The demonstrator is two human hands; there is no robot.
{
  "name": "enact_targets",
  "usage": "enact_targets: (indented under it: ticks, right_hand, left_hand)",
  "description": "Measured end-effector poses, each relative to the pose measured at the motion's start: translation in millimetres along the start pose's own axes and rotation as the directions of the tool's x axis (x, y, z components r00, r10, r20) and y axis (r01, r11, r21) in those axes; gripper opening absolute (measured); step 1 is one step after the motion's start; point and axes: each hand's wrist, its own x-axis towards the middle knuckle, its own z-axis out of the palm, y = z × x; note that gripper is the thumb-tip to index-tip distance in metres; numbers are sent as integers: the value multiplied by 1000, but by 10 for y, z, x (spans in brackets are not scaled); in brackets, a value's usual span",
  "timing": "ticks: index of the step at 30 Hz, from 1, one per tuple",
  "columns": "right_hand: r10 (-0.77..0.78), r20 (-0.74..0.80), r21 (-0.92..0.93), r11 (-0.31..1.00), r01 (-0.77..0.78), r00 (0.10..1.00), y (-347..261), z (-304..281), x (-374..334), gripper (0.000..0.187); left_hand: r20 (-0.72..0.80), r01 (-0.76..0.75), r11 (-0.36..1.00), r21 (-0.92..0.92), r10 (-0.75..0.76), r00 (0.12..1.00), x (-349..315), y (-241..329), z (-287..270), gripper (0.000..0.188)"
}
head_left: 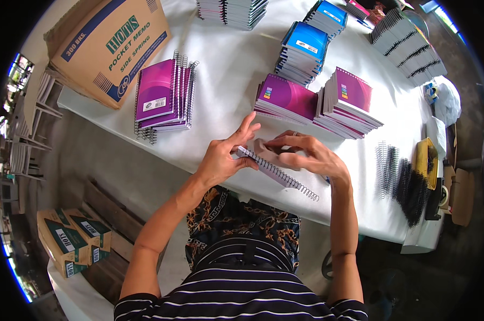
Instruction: The person is aligning notebook covers and pages, threading a spiral wire coil through the punched holes, and using pliers to secure the ends of the wire.
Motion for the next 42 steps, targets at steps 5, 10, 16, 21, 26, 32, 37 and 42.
enact_targets:
  ticks: [5,10,16,21,26,32,37,42]
  right_hand:
    - [-65,-17,-46,997,64,998,-42,66,19,49]
    - [-77,-110,-103,993,65,991,-50,-94,-294,53]
    - [249,-498,-443,751,-490,831,240,-559,-1314,49]
    - [-194,-707,-662,520,-540,680,633,-159,-1268,53]
    - [-198,-604,-730,527,-436,772,746,424,-756,49]
    - [-304,-691,-609,734,-301,656,438,721,-697,47]
    - [-396,-597,-593,803,-52,697,-165,1079,-570,47]
    - [-411,-586,-619,783,-59,698,-157,1055,-536,49]
  left_hand:
    - [-4,-28,997,-68,28,1000,-12,-23,-18,112]
    - [195,83,996,-42,-73,978,-15,-28,-168,80]
    - [332,83,966,-244,2,943,44,-127,-212,54]
    - [238,28,949,-314,51,970,50,-38,-176,52]
    - [74,-32,987,-161,44,996,-64,-158,-10,54]
    - [32,-154,962,226,150,988,-111,5,110,55]
    - [-49,-171,782,599,249,967,-106,288,268,66]
    - [-79,-158,661,734,314,946,-111,396,314,72]
